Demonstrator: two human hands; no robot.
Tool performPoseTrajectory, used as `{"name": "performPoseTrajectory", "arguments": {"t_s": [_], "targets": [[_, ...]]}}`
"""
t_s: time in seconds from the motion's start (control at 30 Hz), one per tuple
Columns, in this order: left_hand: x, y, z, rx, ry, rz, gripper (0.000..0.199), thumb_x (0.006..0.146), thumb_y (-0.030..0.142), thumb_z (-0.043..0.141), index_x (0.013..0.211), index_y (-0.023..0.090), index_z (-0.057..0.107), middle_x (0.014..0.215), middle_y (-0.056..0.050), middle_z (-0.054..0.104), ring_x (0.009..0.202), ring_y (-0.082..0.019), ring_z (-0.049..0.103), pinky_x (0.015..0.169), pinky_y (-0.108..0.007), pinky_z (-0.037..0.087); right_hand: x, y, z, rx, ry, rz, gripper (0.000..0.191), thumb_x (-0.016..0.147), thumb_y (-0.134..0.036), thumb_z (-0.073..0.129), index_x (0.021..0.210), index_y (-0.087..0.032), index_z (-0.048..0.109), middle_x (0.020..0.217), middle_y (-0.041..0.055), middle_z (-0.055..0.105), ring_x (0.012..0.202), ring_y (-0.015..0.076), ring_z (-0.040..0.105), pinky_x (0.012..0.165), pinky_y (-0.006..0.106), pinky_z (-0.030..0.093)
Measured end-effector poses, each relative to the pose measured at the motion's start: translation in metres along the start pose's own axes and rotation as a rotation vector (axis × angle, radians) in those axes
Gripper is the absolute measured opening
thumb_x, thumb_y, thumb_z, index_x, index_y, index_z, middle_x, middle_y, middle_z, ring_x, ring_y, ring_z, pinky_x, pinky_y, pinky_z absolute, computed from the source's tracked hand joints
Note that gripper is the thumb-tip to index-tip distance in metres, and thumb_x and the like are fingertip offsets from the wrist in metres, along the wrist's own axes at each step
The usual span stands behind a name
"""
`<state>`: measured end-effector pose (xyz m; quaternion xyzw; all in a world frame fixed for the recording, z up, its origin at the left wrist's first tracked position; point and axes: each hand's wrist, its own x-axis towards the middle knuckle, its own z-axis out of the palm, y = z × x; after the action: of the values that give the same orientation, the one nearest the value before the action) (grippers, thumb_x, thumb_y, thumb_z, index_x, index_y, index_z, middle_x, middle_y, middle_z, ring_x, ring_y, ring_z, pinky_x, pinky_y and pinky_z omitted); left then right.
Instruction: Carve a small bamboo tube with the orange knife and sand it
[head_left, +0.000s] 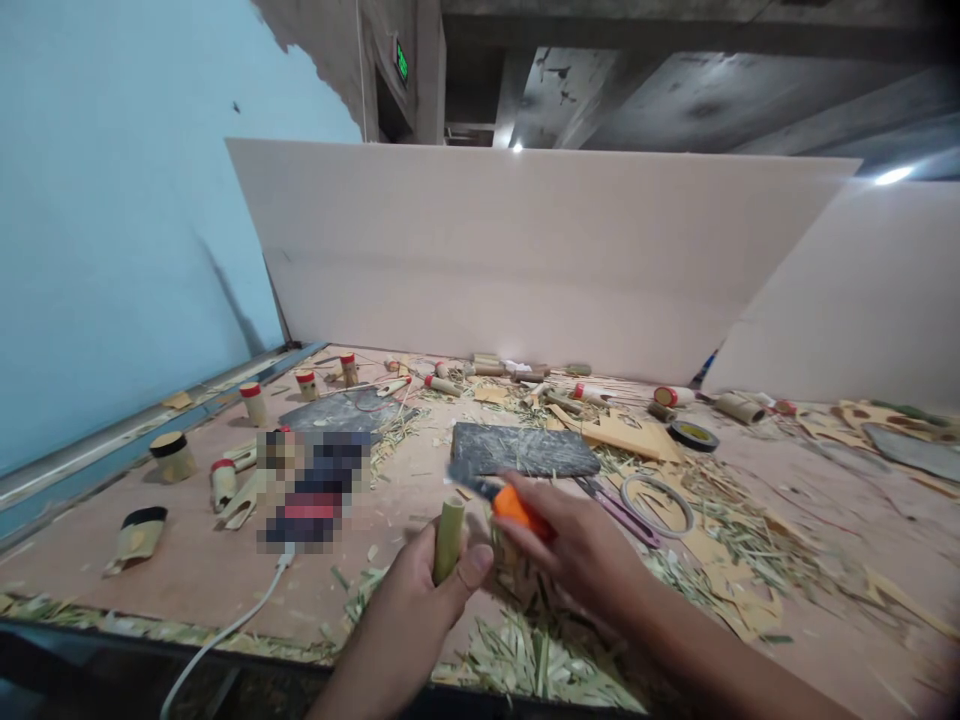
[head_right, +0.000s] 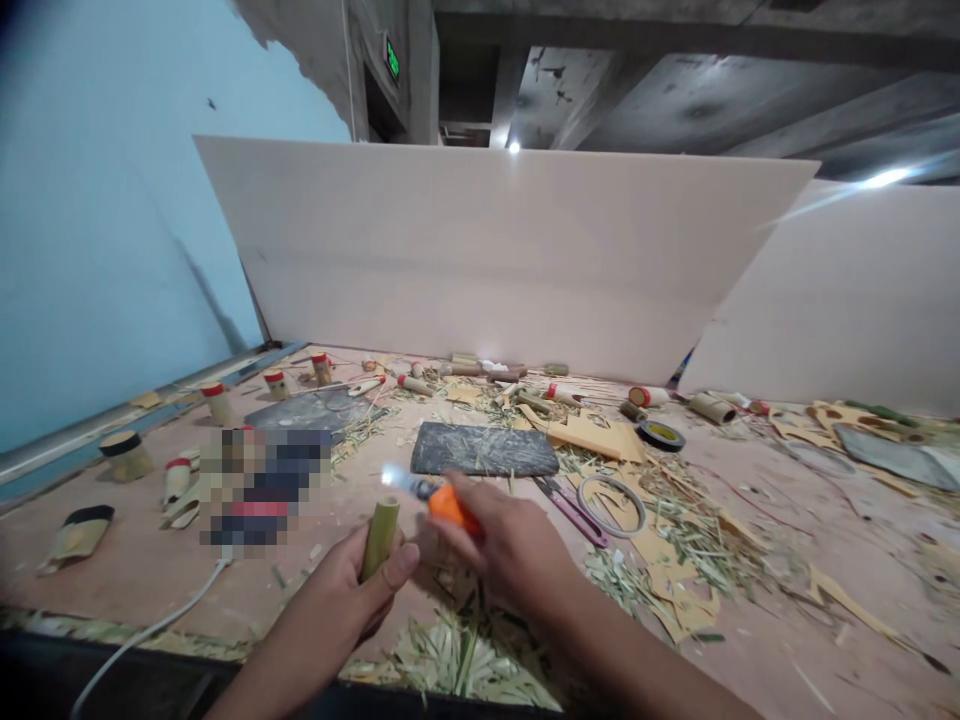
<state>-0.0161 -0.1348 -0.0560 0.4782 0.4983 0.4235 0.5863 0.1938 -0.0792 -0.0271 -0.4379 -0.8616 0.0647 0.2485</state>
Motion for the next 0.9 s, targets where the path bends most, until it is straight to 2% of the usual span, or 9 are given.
{"name": "performPoseTrajectory", "arguments": {"t_s": [0.07, 0.13, 0.23, 0.33, 0.4, 0.57, 0.7, 0.8, 0.9], "targets": [[0.000, -0.002, 0.001, 0.025, -0.025, 0.007, 0.057, 0.082, 0.076, 0.064, 0.093, 0.021, 0.055, 0.060, 0.010, 0.035, 0.051, -0.010, 0.027, 0.048, -0.022, 0.020, 0.004, 0.004, -0.005, 0.012, 0.092, 0.116, 0.042, 0.104, -0.050, 0.051, 0.129, -0.020, 0.065, 0.101, 0.0089, 0.077, 0.082, 0.0231, 0.071, 0.073, 0.030, 0.050], [0.000, -0.004, 0.002, 0.003, -0.038, 0.005, 0.057, 0.087, 0.077, 0.056, 0.097, 0.022, 0.053, 0.065, 0.010, 0.034, 0.053, -0.010, 0.029, 0.049, -0.021, 0.023, 0.007, 0.005, -0.008, 0.000, 0.105, 0.152, 0.037, 0.104, -0.051, 0.049, 0.114, -0.020, 0.068, 0.093, 0.0065, 0.076, 0.076, 0.0219, 0.068, 0.068, 0.030, 0.047], [-0.002, -0.002, 0.001, 0.008, -0.016, 0.086, 0.056, 0.093, 0.075, 0.047, 0.108, 0.022, 0.054, 0.076, 0.005, 0.045, 0.064, -0.012, 0.042, 0.059, -0.022, 0.034, 0.008, 0.002, -0.008, -0.001, 0.059, 0.117, 0.034, 0.104, -0.050, 0.049, 0.096, -0.022, 0.066, 0.081, 0.0028, 0.072, 0.068, 0.0194, 0.062, 0.063, 0.028, 0.041], [-0.006, 0.004, -0.001, 0.115, 0.022, 0.250, 0.047, 0.097, 0.067, 0.048, 0.112, 0.023, 0.058, 0.092, -0.002, 0.059, 0.076, -0.017, 0.052, 0.072, -0.026, 0.042, 0.008, -0.003, -0.006, 0.016, 0.051, 0.111, 0.034, 0.104, -0.050, 0.049, 0.089, -0.022, 0.062, 0.075, 0.0004, 0.067, 0.062, 0.0174, 0.056, 0.060, 0.028, 0.037], [-0.007, 0.008, -0.003, 0.154, 0.031, 0.304, 0.039, 0.099, 0.059, 0.051, 0.115, 0.025, 0.060, 0.104, -0.004, 0.063, 0.083, -0.020, 0.056, 0.080, -0.028, 0.044, 0.008, -0.003, -0.005, 0.031, 0.058, 0.134, 0.036, 0.104, -0.051, 0.048, 0.085, -0.023, 0.059, 0.072, -0.0006, 0.064, 0.061, 0.0171, 0.053, 0.059, 0.028, 0.035], [-0.007, 0.010, -0.005, 0.160, 0.017, 0.306, 0.033, 0.100, 0.051, 0.052, 0.121, 0.028, 0.063, 0.129, -0.006, 0.064, 0.106, -0.025, 0.061, 0.095, -0.031, 0.044, 0.009, 0.002, -0.008, 0.159, 0.097, 0.220, 0.041, 0.108, -0.053, 0.038, 0.084, -0.023, 0.055, 0.073, -0.0008, 0.062, 0.065, 0.0184, 0.055, 0.062, 0.029, 0.037], [-0.005, 0.011, -0.004, 0.109, 0.015, 0.348, 0.029, 0.098, 0.045, 0.057, 0.118, 0.026, 0.067, 0.143, -0.008, 0.060, 0.129, -0.029, 0.055, 0.109, -0.033, 0.039, 0.015, 0.012, -0.014, 0.205, 0.110, 0.255, 0.044, 0.110, -0.053, 0.031, 0.088, -0.023, 0.055, 0.077, 0.0011, 0.063, 0.071, 0.0201, 0.058, 0.066, 0.030, 0.039], [-0.006, 0.013, -0.003, 0.071, -0.003, 0.378, 0.027, 0.097, 0.044, 0.059, 0.114, 0.025, 0.069, 0.148, -0.010, 0.057, 0.138, -0.031, 0.048, 0.109, -0.035, 0.041, 0.020, 0.016, -0.018, 0.201, 0.083, 0.247, 0.044, 0.109, -0.053, 0.033, 0.087, -0.023, 0.056, 0.076, 0.0017, 0.063, 0.069, 0.0207, 0.058, 0.064, 0.031, 0.039], [-0.010, 0.013, -0.003, 0.079, -0.013, 0.386, 0.031, 0.096, 0.050, 0.061, 0.111, 0.025, 0.070, 0.146, -0.011, 0.058, 0.139, -0.033, 0.047, 0.106, -0.035, 0.043, 0.019, 0.008, -0.018, 0.223, 0.048, 0.213, 0.042, 0.110, -0.051, 0.034, 0.090, -0.023, 0.057, 0.081, 0.0023, 0.066, 0.073, 0.0210, 0.060, 0.067, 0.031, 0.040]]}}
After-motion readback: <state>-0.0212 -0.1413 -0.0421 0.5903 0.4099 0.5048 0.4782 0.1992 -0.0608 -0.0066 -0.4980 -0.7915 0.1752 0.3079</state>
